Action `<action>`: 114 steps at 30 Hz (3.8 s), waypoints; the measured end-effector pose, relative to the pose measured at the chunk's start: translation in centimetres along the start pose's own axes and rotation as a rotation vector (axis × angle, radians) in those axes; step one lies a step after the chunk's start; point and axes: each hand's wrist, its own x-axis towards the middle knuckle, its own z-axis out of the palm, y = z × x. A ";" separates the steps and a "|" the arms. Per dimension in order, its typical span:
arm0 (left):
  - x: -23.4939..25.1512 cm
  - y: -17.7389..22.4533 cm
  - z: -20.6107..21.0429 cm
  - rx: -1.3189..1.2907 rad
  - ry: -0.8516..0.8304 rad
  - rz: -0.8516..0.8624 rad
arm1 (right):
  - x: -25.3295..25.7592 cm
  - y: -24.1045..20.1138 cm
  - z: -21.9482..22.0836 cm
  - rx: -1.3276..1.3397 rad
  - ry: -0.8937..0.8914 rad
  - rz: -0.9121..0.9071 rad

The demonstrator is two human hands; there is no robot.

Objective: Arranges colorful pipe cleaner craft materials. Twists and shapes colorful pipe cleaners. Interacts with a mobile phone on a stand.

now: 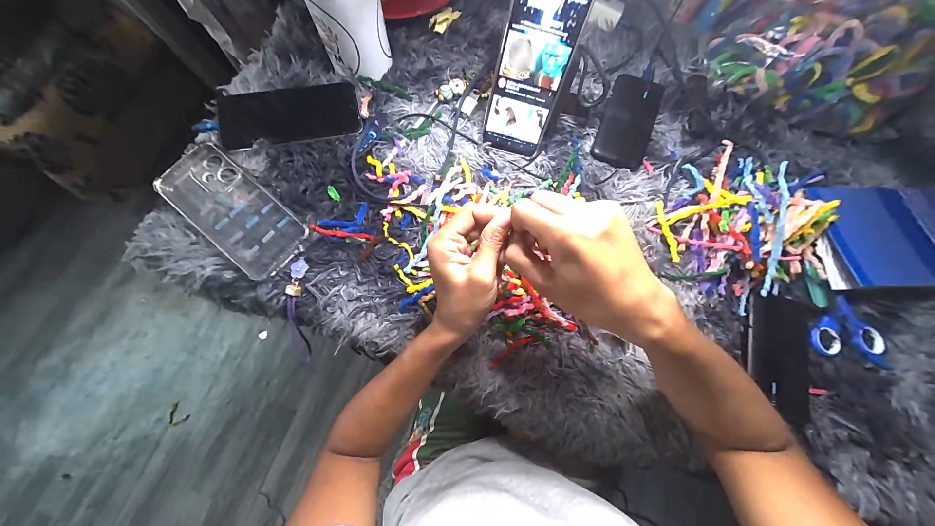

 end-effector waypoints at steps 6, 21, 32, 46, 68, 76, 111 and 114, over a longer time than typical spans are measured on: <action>0.1 -0.1 0.2 0.042 0.008 0.034 | 0.5 2.1 -0.8 0.146 -0.058 -0.080; 0.5 0.0 0.3 -0.066 0.011 0.015 | 7.2 15.2 3.1 -0.194 0.465 0.330; 0.6 -0.3 -0.1 0.106 0.054 0.210 | 3.7 4.6 -3.9 0.353 -0.310 -0.019; 1.5 -0.7 -0.4 -0.383 -0.210 0.014 | 3.2 4.5 -4.4 0.429 -0.351 -0.131; 1.2 -0.4 -0.7 0.324 -0.310 0.282 | 1.0 0.3 -5.5 -0.074 -0.219 -0.117; 1.7 0.2 -1.4 -0.339 -0.576 -0.048 | 1.1 1.7 -6.1 0.065 -0.186 -0.199; 1.7 -0.3 -1.6 0.084 -0.724 0.182 | 1.5 3.0 -6.2 0.334 -0.348 -0.249; 1.4 -0.2 -1.2 0.243 -0.500 0.131 | 0.8 2.4 -6.5 0.147 -0.309 -0.178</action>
